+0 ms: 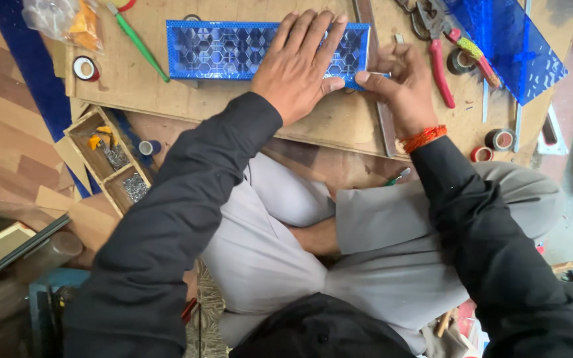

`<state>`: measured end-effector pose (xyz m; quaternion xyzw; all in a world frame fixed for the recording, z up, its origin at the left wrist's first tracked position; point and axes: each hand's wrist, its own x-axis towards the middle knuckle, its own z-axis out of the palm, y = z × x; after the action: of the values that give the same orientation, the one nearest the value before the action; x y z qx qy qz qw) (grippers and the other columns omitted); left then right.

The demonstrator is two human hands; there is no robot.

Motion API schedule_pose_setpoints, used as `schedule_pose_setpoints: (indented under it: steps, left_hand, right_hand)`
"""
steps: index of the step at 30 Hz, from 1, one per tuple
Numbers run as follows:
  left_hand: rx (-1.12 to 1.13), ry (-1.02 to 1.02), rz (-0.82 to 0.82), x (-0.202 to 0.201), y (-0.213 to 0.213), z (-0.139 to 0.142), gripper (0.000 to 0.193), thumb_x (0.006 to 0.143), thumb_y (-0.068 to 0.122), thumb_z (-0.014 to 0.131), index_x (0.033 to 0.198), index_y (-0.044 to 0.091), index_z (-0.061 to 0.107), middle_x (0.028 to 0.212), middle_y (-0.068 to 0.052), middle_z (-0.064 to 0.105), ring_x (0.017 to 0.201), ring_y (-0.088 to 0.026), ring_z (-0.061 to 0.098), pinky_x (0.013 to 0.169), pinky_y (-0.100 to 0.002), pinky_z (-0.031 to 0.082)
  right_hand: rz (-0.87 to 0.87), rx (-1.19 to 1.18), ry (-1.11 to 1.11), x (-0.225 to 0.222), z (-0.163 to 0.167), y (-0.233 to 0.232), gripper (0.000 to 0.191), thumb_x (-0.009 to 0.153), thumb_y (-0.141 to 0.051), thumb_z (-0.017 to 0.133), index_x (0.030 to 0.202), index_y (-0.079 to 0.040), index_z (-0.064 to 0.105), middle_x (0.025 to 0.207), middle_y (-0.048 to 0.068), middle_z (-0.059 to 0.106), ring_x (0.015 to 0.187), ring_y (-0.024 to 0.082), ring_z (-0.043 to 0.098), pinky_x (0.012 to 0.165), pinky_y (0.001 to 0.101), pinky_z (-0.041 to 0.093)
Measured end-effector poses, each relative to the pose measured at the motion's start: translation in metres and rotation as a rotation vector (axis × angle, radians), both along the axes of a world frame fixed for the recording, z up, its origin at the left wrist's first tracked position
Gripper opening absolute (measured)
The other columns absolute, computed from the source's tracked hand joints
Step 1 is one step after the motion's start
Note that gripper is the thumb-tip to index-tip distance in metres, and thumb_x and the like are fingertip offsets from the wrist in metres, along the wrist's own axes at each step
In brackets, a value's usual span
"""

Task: The person assembles a decorative frame by cutting a blue patterned sheet, fitting it into a wooden frame, and securing it with blue and yellow tape. They use pliers, a green tool, and a thin metal rod to adjust and press the material into place.

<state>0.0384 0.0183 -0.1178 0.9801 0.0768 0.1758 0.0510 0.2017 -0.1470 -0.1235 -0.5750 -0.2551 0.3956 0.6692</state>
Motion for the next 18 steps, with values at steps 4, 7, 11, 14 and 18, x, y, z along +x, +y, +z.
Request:
schedule_pose_setpoints:
  steps: [4, 7, 11, 14, 18]
  left_hand:
    - [0.070, 0.068, -0.045, -0.001, 0.006, -0.005, 0.094, 0.098, 0.055, 0.068, 0.161, -0.005, 0.032, 0.153, -0.025, 0.041, 0.137, -0.044, 0.039, 0.121, -0.054, 0.025]
    - [0.116, 0.062, -0.059, -0.001, 0.007, -0.009, 0.090, 0.099, 0.053, 0.069, 0.159, -0.006, 0.035, 0.153, -0.027, 0.040, 0.136, -0.045, 0.039, 0.120, -0.055, 0.026]
    - [0.314, 0.051, -0.022, -0.003, 0.008, -0.011, 0.081, 0.096, 0.033, 0.076, 0.157, -0.002, 0.036, 0.155, -0.025, 0.039, 0.138, -0.042, 0.039, 0.123, -0.053, 0.025]
    - [0.277, 0.087, -0.051, -0.006, 0.011, -0.007, 0.094, 0.079, 0.028, 0.081, 0.157, -0.003, 0.037, 0.152, -0.026, 0.041, 0.137, -0.041, 0.040, 0.120, -0.051, 0.025]
    - [-0.091, 0.012, -0.106, -0.002, 0.010, 0.004, 0.111, 0.072, 0.047, 0.090, 0.150, -0.012, 0.039, 0.145, -0.029, 0.043, 0.133, -0.045, 0.040, 0.117, -0.055, 0.025]
  right_hand:
    - [0.160, 0.054, -0.805, 0.014, 0.037, 0.012, 0.055, 0.090, -0.012, 0.088, 0.131, 0.000, 0.053, 0.129, 0.014, 0.061, 0.117, 0.030, 0.064, 0.095, 0.0440, 0.057]
    - [0.372, 0.052, -1.269, 0.021, 0.060, 0.029, 0.072, 0.078, -0.024, 0.096, 0.133, -0.004, 0.054, 0.126, 0.016, 0.064, 0.117, 0.037, 0.064, 0.095, 0.0463, 0.054]
    - [0.571, 0.035, -1.427, 0.027, 0.077, 0.042, 0.082, 0.074, -0.024, 0.096, 0.137, -0.002, 0.049, 0.127, 0.021, 0.064, 0.116, 0.044, 0.062, 0.094, 0.0470, 0.052]
    - [0.612, -0.025, -1.454, 0.024, 0.080, 0.040, 0.090, 0.069, -0.020, 0.094, 0.143, -0.003, 0.047, 0.121, 0.024, 0.064, 0.113, 0.044, 0.063, 0.093, 0.0494, 0.052]
    - [0.615, -0.023, -1.462, 0.020, 0.081, 0.038, 0.104, 0.068, -0.017, 0.093, 0.156, -0.004, 0.038, 0.125, 0.026, 0.063, 0.114, 0.045, 0.063, 0.093, 0.0489, 0.054]
